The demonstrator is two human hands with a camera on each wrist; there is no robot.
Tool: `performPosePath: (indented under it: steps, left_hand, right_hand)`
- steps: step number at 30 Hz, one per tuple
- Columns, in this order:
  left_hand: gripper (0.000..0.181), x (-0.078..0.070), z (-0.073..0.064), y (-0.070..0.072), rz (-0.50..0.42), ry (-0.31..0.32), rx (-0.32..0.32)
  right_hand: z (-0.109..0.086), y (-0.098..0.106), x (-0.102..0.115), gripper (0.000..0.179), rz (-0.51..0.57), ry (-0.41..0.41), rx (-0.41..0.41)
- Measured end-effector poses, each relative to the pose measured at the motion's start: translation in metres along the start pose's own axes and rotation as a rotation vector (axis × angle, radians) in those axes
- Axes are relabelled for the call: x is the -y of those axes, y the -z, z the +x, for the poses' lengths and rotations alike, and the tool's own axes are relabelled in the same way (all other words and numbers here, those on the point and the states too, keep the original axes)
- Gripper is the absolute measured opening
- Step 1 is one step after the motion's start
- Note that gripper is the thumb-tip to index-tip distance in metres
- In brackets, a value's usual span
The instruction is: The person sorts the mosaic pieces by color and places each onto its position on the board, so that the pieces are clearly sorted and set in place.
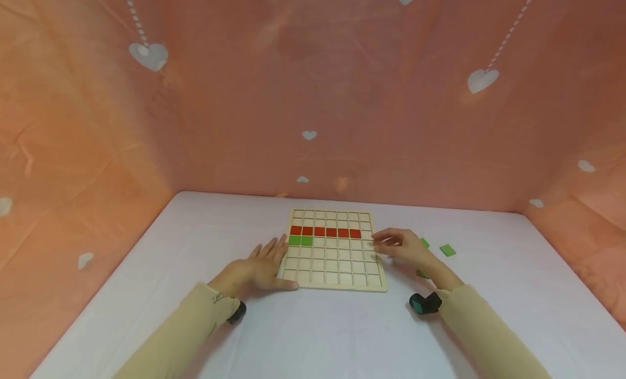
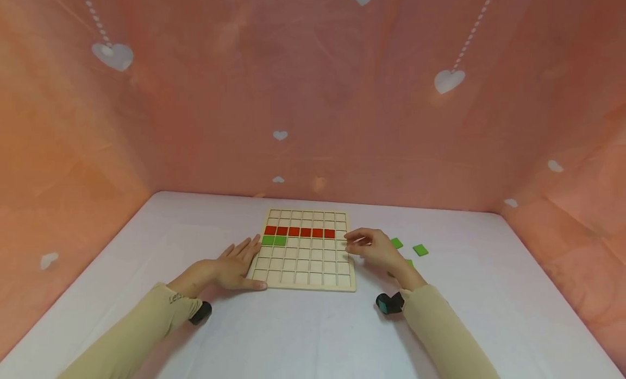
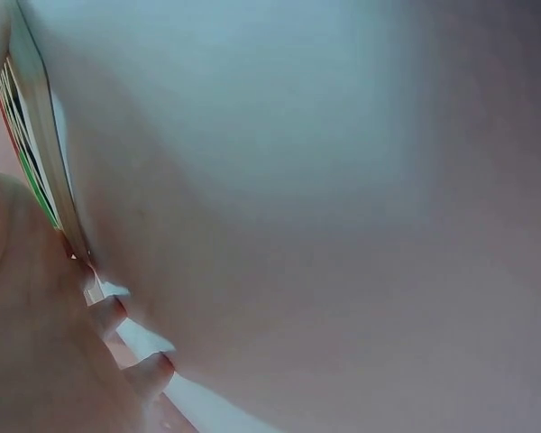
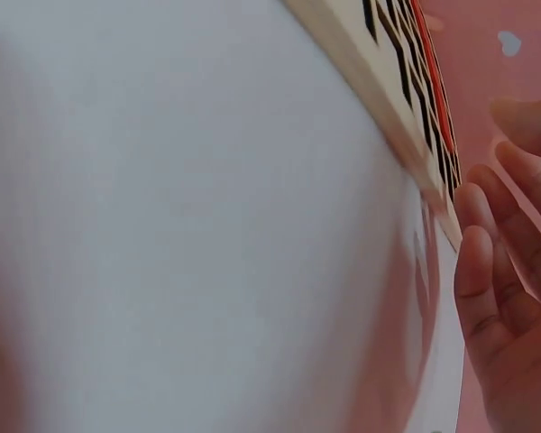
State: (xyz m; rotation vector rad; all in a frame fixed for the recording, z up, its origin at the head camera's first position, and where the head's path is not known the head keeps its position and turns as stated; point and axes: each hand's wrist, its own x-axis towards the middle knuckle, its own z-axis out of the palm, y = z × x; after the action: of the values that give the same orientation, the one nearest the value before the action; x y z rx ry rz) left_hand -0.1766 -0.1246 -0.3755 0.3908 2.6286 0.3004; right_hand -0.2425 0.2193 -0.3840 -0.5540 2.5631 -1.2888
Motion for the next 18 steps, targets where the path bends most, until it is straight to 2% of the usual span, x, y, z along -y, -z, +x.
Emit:
performPosePath:
  steps: [8,18]
  left_hand:
    - [0.106,0.003,0.004,-0.005,0.019,0.003,-0.022]
    - [0.105,0.001,-0.002,0.001,0.015,-0.02,-0.005]
  right_hand:
    - [-0.007,0.011,-0.012,0.039,-0.036,-0.043,-0.014]
    - [-0.016,0.019,-0.016,0.04,-0.046,-0.055,-0.018]
